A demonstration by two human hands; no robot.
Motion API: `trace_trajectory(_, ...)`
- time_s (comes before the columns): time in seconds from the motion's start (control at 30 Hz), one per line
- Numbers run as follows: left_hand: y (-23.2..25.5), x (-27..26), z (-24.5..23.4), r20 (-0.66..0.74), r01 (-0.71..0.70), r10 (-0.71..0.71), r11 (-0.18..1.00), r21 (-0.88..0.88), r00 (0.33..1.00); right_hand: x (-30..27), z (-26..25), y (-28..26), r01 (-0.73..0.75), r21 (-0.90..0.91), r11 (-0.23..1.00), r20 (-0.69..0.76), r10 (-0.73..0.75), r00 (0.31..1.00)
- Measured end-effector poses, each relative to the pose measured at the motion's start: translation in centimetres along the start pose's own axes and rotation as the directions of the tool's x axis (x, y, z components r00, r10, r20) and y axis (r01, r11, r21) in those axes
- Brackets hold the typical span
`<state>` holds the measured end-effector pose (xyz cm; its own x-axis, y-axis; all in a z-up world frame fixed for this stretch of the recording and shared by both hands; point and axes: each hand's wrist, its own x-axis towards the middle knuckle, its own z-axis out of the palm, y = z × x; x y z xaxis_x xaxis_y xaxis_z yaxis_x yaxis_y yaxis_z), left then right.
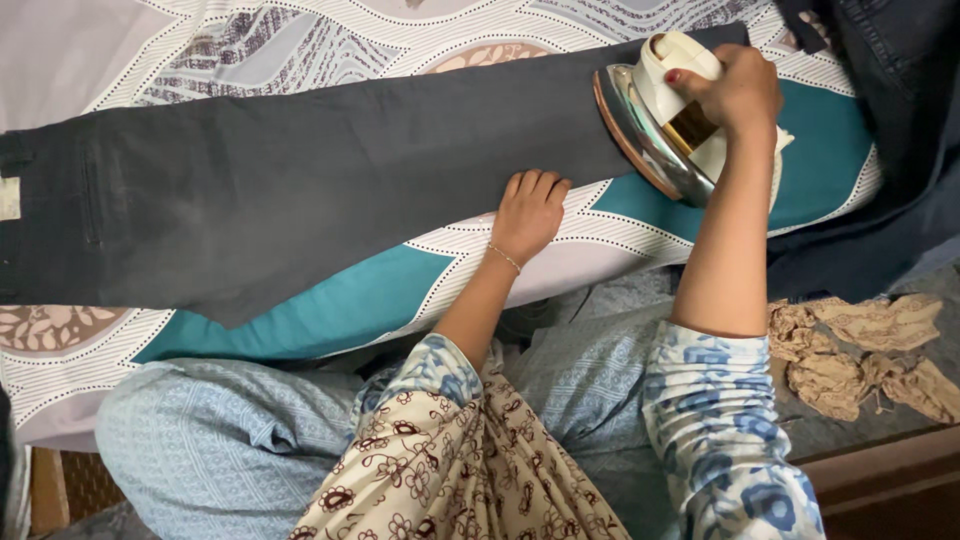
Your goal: The person irons a pair of dark gray pants on a patterned bedsheet, smoothing the fabric and moving the iron along the legs. The person folds the pants after ironing and then picks up another pair of pants to continue ironing.
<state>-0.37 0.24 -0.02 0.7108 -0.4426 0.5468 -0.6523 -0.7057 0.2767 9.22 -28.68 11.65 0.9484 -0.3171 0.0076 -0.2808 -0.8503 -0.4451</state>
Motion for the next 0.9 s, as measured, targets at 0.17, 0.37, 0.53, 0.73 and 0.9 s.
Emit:
trace_trajectory(0.17,0.1,0.1,-0.2,-0.016,-0.008,0.008,1.0,0.003,1.0,-0.7,-1.0,0.2,0.006,0.225,0.974,0.223,-0.057,0.973)
trace_trajectory(0.37,0.0,0.1,0.1,-0.004,-0.003,0.003,1.0,0.007,1.0,-1.0,-1.4,-1.6,0.138,0.058,0.989,0.16,-0.146,0.976)
trace_trajectory(0.53,-0.2,0.0,0.4,0.014,0.01,-0.01,1.0,-0.01,1.0,-1.3,2.0,-5.1,0.188,-0.342,0.92,0.023,-0.192,0.981)
trace_trajectory(0.73,-0.5,-0.2,0.9,0.058,0.049,-0.049,0.999,0.01,0.997,-0.9,3.4,-4.9,0.073,-0.322,0.944,-0.002,-0.078,0.997)
trace_trajectory(0.9,-0.5,-0.3,1.2,0.109,0.075,-0.073,0.997,-0.016,0.991,0.9,6.8,-2.3,0.11,-0.384,0.917,-0.207,-0.201,0.957)
